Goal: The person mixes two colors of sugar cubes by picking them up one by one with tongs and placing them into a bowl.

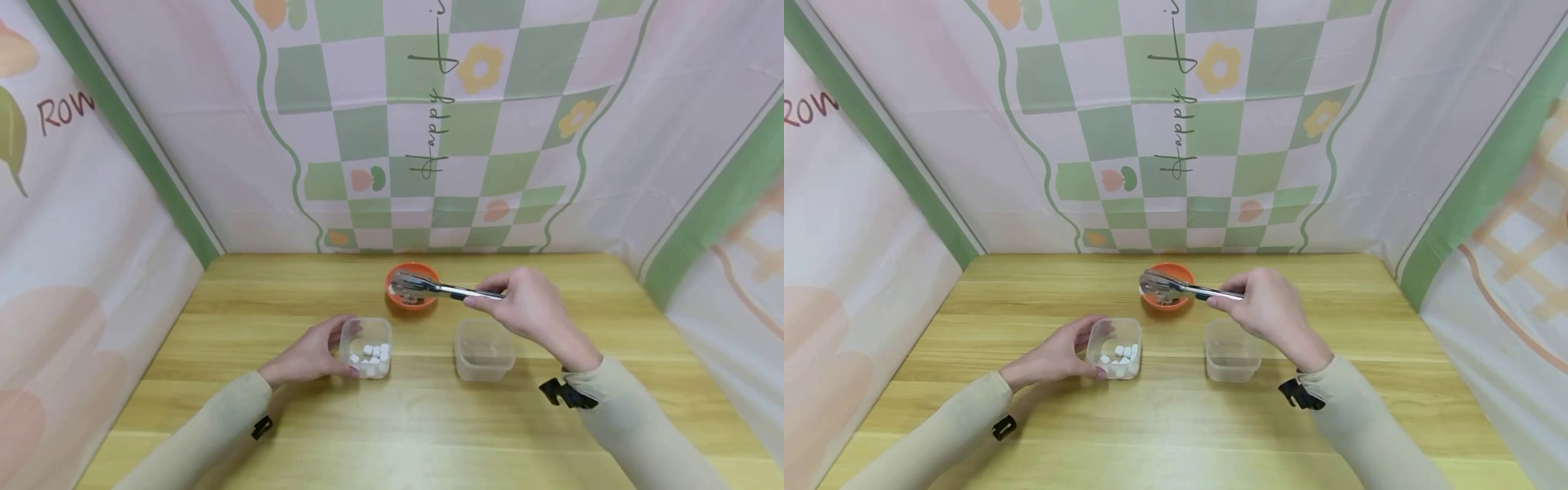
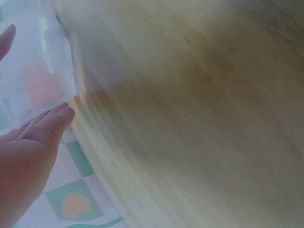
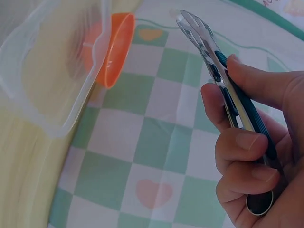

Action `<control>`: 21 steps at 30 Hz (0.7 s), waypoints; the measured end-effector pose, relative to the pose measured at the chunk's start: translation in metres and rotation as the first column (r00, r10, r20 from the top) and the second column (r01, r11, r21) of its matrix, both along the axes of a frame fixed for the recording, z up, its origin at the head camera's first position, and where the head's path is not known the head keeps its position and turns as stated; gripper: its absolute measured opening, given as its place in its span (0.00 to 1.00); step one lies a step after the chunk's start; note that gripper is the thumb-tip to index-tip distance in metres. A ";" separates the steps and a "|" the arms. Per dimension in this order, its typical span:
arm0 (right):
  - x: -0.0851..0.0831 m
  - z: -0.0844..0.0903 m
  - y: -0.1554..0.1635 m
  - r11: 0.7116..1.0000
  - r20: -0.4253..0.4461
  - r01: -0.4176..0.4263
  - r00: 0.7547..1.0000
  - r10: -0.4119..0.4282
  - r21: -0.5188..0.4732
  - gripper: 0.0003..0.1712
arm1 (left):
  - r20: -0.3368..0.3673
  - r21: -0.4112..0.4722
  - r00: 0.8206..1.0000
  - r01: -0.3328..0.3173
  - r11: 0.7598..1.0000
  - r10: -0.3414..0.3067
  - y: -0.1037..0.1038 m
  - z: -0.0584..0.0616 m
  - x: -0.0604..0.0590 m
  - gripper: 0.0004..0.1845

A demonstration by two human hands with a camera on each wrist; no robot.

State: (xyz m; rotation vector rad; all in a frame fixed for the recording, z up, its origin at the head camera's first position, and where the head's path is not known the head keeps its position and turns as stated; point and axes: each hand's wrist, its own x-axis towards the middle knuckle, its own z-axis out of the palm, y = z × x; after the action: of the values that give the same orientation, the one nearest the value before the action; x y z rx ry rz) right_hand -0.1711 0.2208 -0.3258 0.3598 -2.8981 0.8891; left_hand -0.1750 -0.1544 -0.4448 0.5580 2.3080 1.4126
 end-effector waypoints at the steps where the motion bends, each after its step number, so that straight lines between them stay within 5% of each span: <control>1: -0.001 0.000 0.001 1.000 -0.001 0.007 1.000 -0.007 0.010 0.14 | 0.001 -0.002 1.000 0.000 1.000 0.000 0.000 0.000 0.000 0.57; 21: -0.026 -0.007 0.007 0.995 0.015 0.055 0.998 -0.056 0.084 0.15 | 0.003 -0.020 1.000 -0.012 1.000 0.012 0.000 0.001 0.001 0.55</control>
State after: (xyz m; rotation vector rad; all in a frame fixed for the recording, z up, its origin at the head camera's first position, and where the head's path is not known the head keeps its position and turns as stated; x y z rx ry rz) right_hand -0.1973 0.2282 -0.3325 0.2772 -2.9522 0.7692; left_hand -0.1740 -0.1545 -0.4438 0.5369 2.3243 1.3929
